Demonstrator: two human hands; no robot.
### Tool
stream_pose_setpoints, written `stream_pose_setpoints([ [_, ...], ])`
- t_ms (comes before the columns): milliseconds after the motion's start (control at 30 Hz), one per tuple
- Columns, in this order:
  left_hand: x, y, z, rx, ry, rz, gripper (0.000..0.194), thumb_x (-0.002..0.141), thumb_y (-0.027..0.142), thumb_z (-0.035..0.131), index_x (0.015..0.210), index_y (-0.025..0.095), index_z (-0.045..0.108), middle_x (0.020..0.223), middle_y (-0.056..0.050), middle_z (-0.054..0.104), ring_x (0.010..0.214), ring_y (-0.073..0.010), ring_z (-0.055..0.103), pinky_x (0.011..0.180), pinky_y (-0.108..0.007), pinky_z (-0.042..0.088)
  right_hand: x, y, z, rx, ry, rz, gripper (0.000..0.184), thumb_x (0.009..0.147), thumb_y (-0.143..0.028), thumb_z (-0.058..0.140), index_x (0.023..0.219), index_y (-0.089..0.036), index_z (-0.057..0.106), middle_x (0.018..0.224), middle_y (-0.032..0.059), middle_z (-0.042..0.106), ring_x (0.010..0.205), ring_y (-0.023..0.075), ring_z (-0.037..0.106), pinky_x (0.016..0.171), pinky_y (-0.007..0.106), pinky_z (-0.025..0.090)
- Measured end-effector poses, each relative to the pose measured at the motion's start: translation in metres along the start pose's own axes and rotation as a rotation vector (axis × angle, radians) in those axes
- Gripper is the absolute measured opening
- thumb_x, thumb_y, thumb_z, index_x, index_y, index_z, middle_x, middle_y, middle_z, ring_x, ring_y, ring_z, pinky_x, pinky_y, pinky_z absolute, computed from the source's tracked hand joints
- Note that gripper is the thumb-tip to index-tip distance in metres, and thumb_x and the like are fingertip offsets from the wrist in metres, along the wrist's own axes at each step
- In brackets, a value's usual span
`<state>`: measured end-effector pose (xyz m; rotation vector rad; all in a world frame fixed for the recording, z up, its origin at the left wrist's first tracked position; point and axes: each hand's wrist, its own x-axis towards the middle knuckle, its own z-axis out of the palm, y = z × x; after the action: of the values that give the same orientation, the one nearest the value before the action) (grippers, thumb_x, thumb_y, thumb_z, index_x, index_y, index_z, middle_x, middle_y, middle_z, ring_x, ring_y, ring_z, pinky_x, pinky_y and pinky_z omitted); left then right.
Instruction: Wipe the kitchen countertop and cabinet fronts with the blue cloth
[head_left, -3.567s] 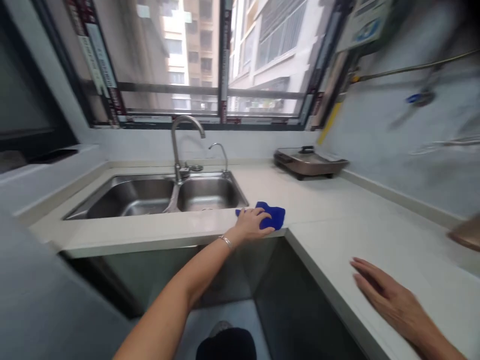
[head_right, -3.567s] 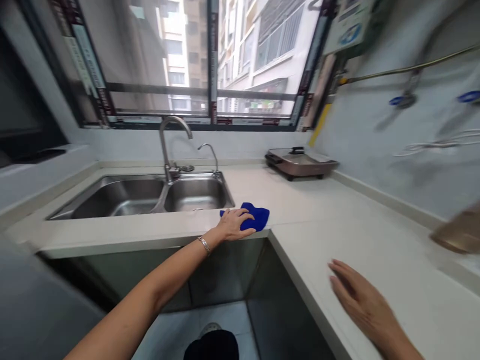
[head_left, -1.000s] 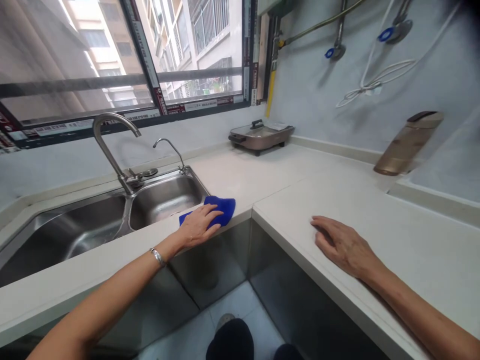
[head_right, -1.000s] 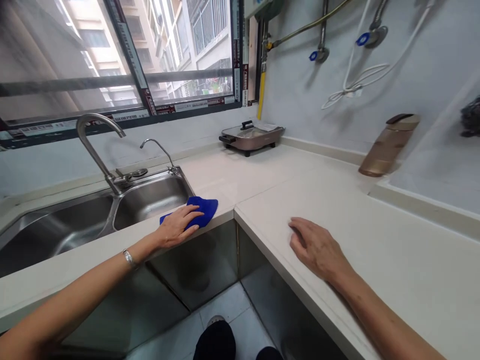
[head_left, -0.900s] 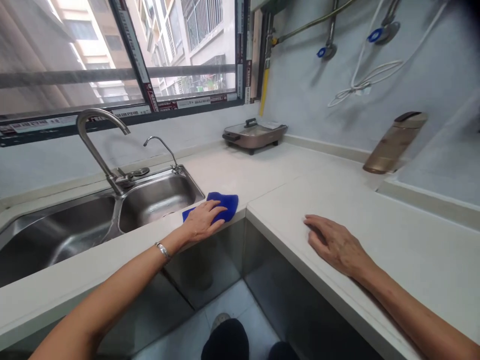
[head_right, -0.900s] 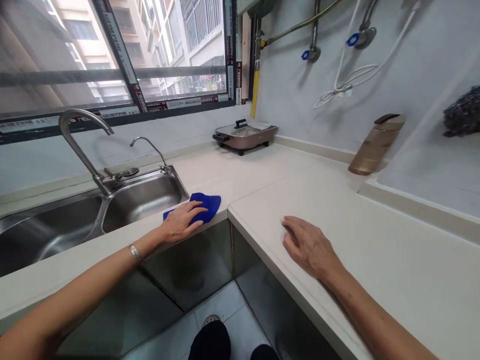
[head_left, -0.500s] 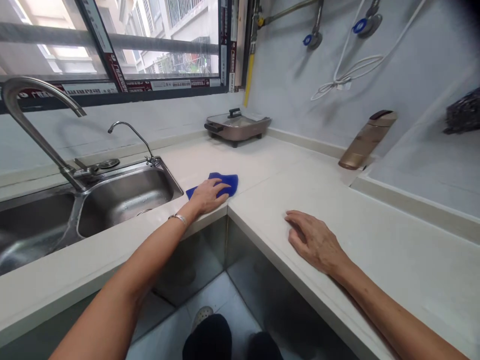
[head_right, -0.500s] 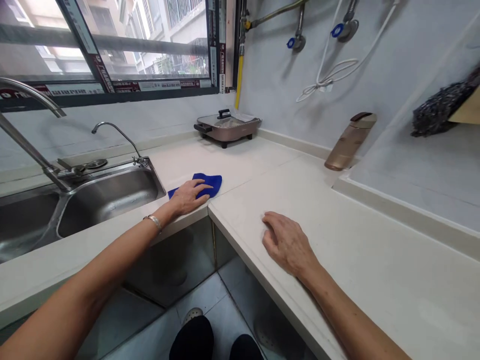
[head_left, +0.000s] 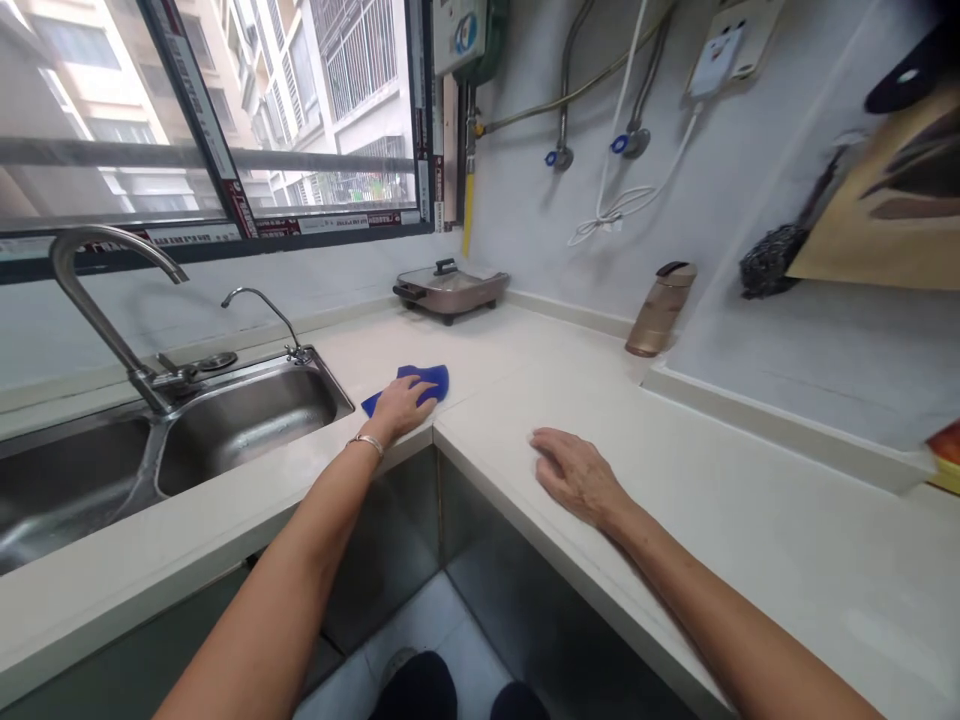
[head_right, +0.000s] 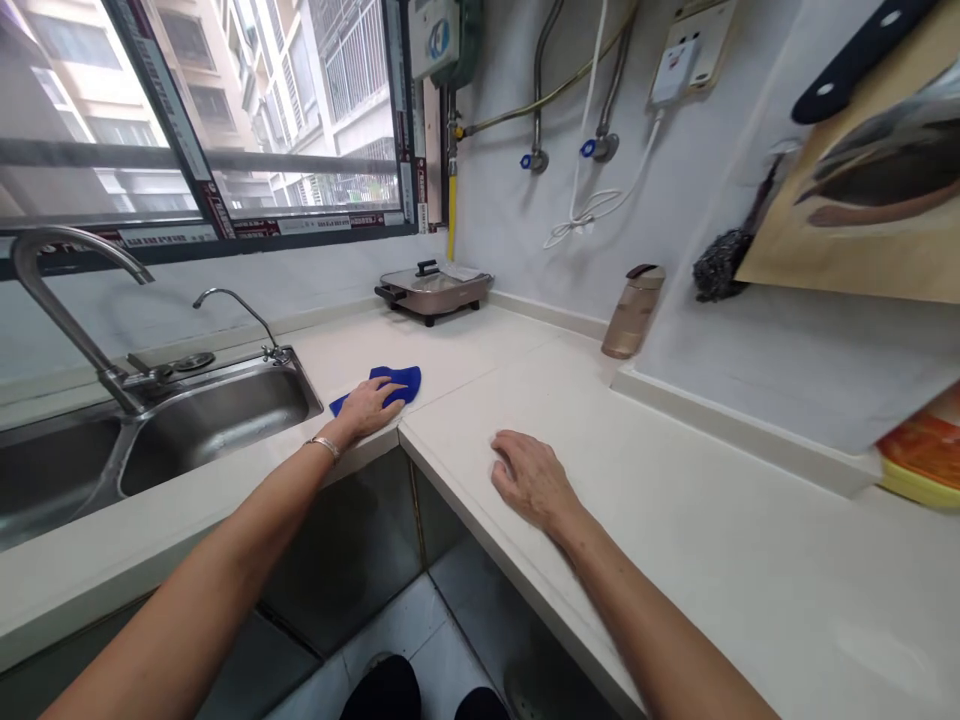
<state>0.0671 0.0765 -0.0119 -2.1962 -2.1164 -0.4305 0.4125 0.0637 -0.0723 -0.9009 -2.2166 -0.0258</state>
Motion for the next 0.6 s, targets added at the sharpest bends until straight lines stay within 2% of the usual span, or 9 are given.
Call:
stream_pose_setpoints([
  [100, -0.024, -0.002, -0.007, -0.002, -0.015, 0.031, 0.053, 0.098, 0.053, 0.043, 0.142, 0.029, 0.061, 0.153, -0.009, 0.051, 0.143, -0.0274, 0.046, 0.125, -0.046, 0.035, 0.001, 0.002, 0.002, 0.013, -0.006, 0.0, 0.033, 0.087, -0.022, 0.052, 0.114, -0.022, 0.07, 0.126, 0.0105, 0.073, 0.117, 0.028, 0.068, 0.103, 0.048, 0.055],
  [200, -0.051, -0.008, -0.017, -0.019, -0.02, 0.054, 0.053, 0.097, 0.053, 0.043, 0.139, 0.029, 0.063, 0.151, -0.009, 0.054, 0.141, -0.0271, 0.049, 0.124, -0.047, 0.037, 0.001, 0.001, 0.0, 0.023, -0.039, 0.003, 0.033, 0.089, -0.021, 0.053, 0.116, -0.022, 0.072, 0.128, 0.0102, 0.073, 0.12, 0.0265, 0.068, 0.109, 0.046, 0.053],
  [400, -0.112, -0.032, -0.042, -0.05, -0.045, 0.089, 0.064, 0.091, 0.058, 0.044, 0.142, 0.024, 0.062, 0.153, -0.012, 0.053, 0.143, -0.0293, 0.049, 0.125, -0.048, 0.035, 0.001, -0.007, -0.005, -0.025, -0.098, 0.065, 0.034, 0.094, -0.02, 0.052, 0.121, -0.019, 0.072, 0.135, 0.0122, 0.07, 0.129, 0.0256, 0.064, 0.114, 0.046, 0.05],
  [500, -0.137, -0.048, -0.061, -0.064, -0.119, 0.086, 0.069, 0.087, 0.06, 0.049, 0.148, 0.028, 0.057, 0.158, -0.01, 0.05, 0.146, -0.0304, 0.047, 0.125, -0.048, 0.035, 0.002, -0.01, -0.006, -0.041, -0.116, 0.07, 0.034, 0.096, -0.021, 0.051, 0.123, -0.014, 0.071, 0.136, 0.0152, 0.069, 0.129, 0.0276, 0.064, 0.114, 0.047, 0.05],
  [600, -0.14, -0.068, -0.076, -0.098, -0.25, 0.074, 0.067, 0.087, 0.058, 0.049, 0.149, 0.034, 0.056, 0.16, -0.005, 0.047, 0.147, -0.0312, 0.046, 0.126, -0.048, 0.032, 0.004, -0.012, -0.008, -0.047, -0.115, 0.07, 0.034, 0.095, -0.02, 0.054, 0.123, -0.015, 0.071, 0.134, 0.0148, 0.07, 0.127, 0.0274, 0.065, 0.113, 0.046, 0.051],
])
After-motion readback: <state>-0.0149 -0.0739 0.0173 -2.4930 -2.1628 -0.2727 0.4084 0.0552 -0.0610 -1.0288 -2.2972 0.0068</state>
